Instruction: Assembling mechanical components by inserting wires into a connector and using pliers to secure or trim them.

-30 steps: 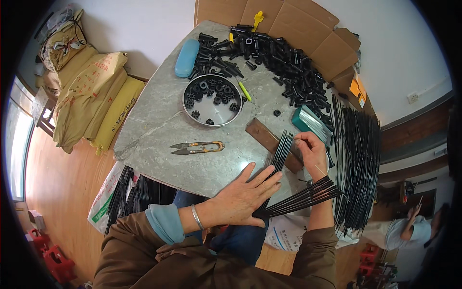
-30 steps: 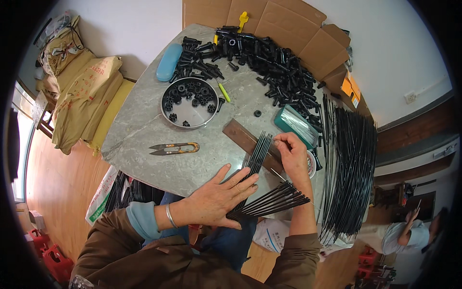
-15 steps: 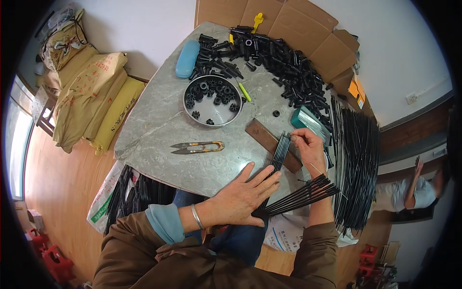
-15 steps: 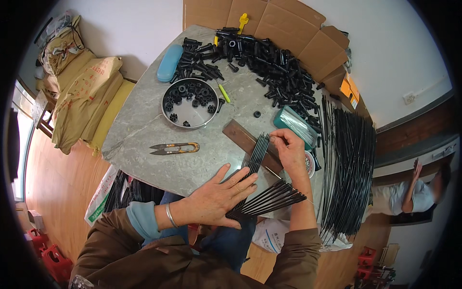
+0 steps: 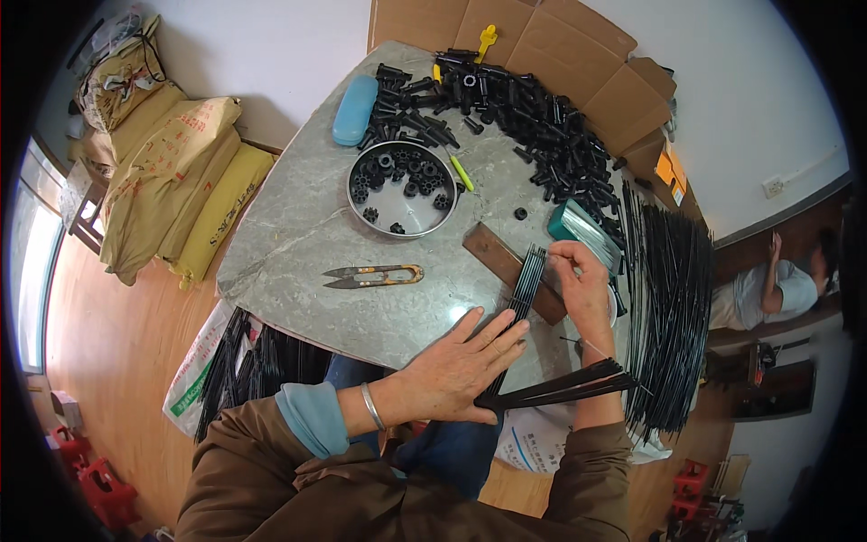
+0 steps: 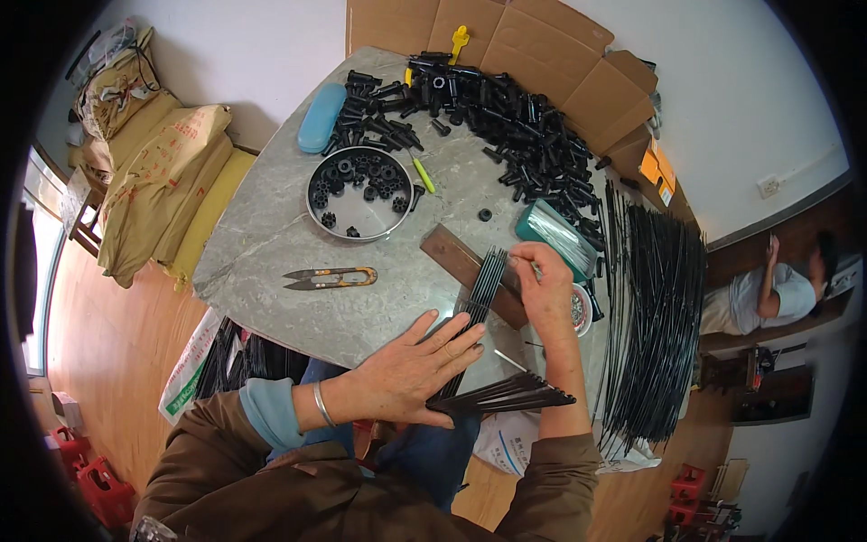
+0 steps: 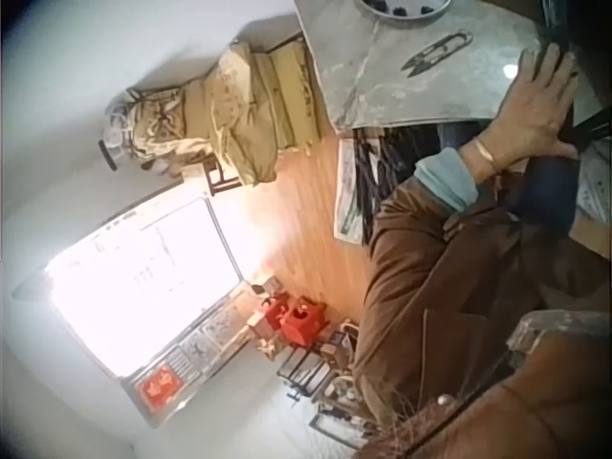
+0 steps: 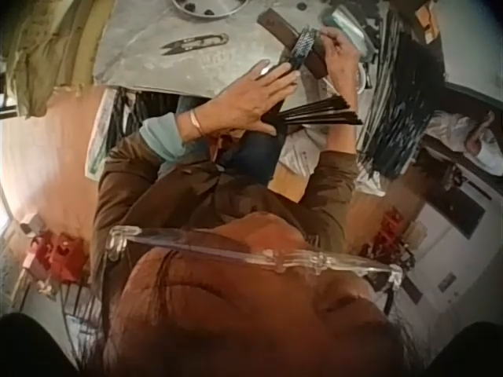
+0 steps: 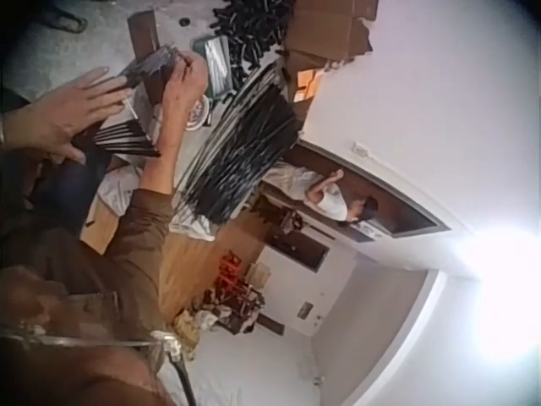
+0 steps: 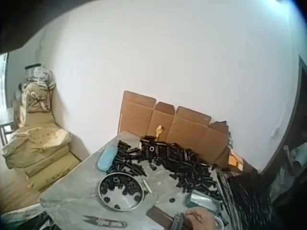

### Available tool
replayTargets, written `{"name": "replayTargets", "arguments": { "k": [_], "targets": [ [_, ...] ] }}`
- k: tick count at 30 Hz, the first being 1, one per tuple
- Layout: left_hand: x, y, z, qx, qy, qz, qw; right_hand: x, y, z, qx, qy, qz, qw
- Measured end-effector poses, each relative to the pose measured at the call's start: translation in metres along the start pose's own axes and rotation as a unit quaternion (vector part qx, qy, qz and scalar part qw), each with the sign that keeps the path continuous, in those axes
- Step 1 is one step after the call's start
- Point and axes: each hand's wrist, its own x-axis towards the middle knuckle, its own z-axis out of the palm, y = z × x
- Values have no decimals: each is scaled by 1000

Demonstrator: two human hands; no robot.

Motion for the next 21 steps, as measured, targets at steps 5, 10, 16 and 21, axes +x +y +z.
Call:
{"name": "replayTargets", "arguments": {
  "k": [5,10,16,21],
  "targets": [
    [0,0,0,3,7,7,1000,-8,-4,-25,-77,-47,86,992],
    [-3,-2,3,-8,35,11,999,-3,-10,-6,-98,-59,47,992],
    [-3,4,-3,14,19,34,999,7,-6,-1,-41,10,57,997],
    [-14,10,1,10,-2,22,1000,-16,5,-19,-71,-62,81,992]
  ]
}}
